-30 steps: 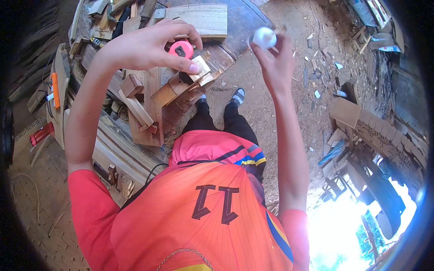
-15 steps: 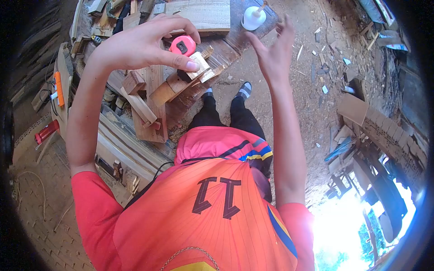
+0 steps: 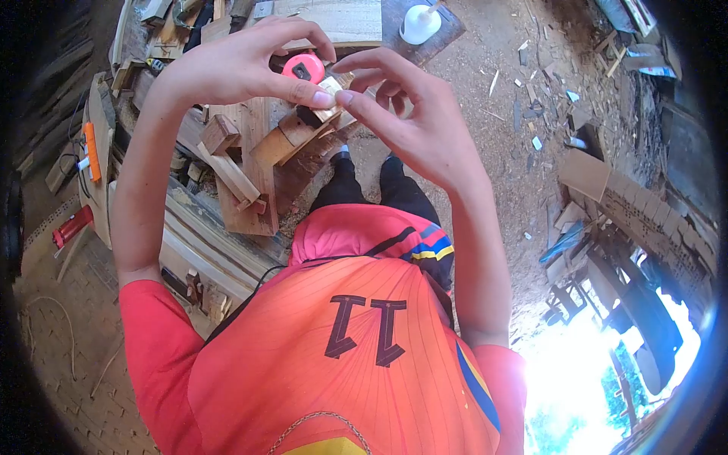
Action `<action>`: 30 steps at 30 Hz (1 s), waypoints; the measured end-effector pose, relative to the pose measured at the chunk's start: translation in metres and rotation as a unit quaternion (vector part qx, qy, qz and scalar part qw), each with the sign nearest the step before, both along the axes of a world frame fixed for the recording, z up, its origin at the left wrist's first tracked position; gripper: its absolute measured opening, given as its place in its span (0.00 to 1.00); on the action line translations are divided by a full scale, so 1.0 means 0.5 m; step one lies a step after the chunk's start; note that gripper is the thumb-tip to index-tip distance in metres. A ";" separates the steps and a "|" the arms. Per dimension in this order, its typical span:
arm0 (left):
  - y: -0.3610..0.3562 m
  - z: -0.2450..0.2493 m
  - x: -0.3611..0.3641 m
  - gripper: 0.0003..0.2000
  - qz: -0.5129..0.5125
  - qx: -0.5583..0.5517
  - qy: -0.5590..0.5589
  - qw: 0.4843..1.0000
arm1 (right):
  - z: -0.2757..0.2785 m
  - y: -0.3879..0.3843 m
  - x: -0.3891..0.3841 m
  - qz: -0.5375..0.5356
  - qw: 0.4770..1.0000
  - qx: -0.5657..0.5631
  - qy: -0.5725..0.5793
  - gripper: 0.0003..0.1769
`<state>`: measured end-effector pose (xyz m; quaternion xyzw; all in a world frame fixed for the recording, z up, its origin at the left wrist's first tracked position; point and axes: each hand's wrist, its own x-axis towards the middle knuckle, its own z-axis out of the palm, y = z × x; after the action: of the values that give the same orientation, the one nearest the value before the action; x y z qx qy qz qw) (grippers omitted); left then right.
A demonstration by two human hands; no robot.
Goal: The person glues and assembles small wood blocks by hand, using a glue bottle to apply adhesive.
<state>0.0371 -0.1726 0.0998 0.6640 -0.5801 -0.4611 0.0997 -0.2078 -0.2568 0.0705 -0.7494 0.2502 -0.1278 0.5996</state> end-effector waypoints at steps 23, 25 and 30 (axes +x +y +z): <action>-0.004 -0.012 0.009 0.32 -0.051 -0.096 0.011 0.994 | -0.009 -0.009 0.010 0.033 0.996 0.080 -0.027 0.15; 0.001 -0.017 0.008 0.32 -0.043 -0.121 0.020 0.991 | -0.007 -0.010 0.010 0.037 0.996 0.079 -0.028 0.15; 0.027 -0.006 -0.001 0.31 0.056 -0.112 0.089 0.988 | -0.008 -0.009 0.008 0.036 0.997 0.055 -0.029 0.15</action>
<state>0.0365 -0.1589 0.0967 0.6361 -0.5791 -0.4440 0.2506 -0.2036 -0.2614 0.0667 -0.7197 0.2123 -0.1133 0.6512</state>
